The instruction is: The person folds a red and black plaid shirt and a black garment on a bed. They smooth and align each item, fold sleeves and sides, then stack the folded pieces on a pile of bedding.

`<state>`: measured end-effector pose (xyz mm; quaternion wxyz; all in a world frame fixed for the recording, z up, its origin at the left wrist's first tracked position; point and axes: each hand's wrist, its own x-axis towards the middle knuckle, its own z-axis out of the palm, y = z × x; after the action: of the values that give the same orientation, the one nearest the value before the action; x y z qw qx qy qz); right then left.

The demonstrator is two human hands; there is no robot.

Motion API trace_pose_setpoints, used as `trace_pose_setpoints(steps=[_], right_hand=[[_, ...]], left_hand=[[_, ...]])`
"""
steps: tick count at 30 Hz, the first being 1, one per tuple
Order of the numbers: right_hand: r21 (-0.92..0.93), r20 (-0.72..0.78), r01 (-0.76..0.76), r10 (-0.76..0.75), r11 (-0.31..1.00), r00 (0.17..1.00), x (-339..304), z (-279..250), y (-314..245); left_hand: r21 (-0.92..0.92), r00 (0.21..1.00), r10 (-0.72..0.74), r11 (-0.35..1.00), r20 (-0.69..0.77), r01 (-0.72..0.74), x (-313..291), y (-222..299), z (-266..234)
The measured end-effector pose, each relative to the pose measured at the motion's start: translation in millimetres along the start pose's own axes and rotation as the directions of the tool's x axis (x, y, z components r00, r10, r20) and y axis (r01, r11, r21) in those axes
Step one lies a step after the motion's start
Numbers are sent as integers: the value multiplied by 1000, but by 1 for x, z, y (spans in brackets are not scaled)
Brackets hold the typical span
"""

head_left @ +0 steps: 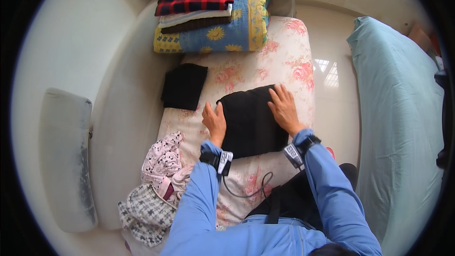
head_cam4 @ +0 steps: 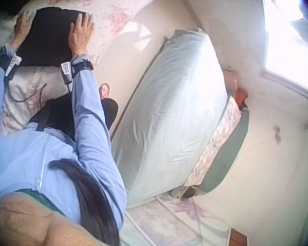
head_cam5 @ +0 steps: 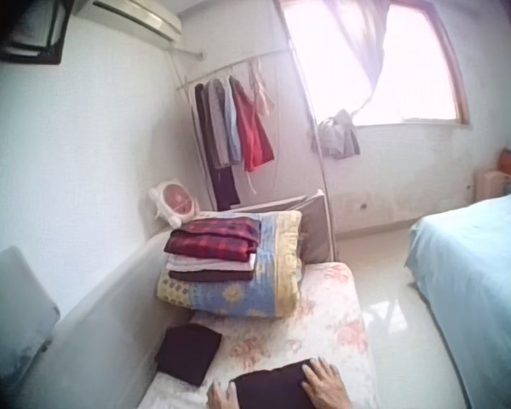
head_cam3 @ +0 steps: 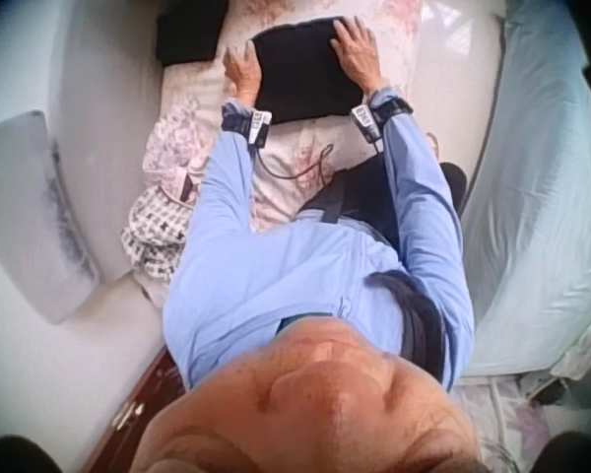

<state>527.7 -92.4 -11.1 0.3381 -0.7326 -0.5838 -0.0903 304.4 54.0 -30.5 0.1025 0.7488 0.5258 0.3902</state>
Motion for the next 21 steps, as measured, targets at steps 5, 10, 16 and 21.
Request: trace_pose_setpoints(steps=[5, 10, 16, 21], right_hand=[[-81, 80, 28, -22, 996, 997, 46, 24, 9], [3, 90, 41, -41, 999, 995, 53, 43, 31], [146, -29, -107, 112, 984, 993, 46, 52, 38], [129, 52, -188, 183, 974, 982, 52, 32, 25]], left_hand=[[295, 961, -55, 955, 272, -29, 47, 3, 15], [176, 948, 60, 977, 313, -120, 41, -13, 37], [162, 958, 107, 975, 264, -154, 38, -35, 52], [126, 878, -39, 992, 476, -24, 63, -23, 33]])
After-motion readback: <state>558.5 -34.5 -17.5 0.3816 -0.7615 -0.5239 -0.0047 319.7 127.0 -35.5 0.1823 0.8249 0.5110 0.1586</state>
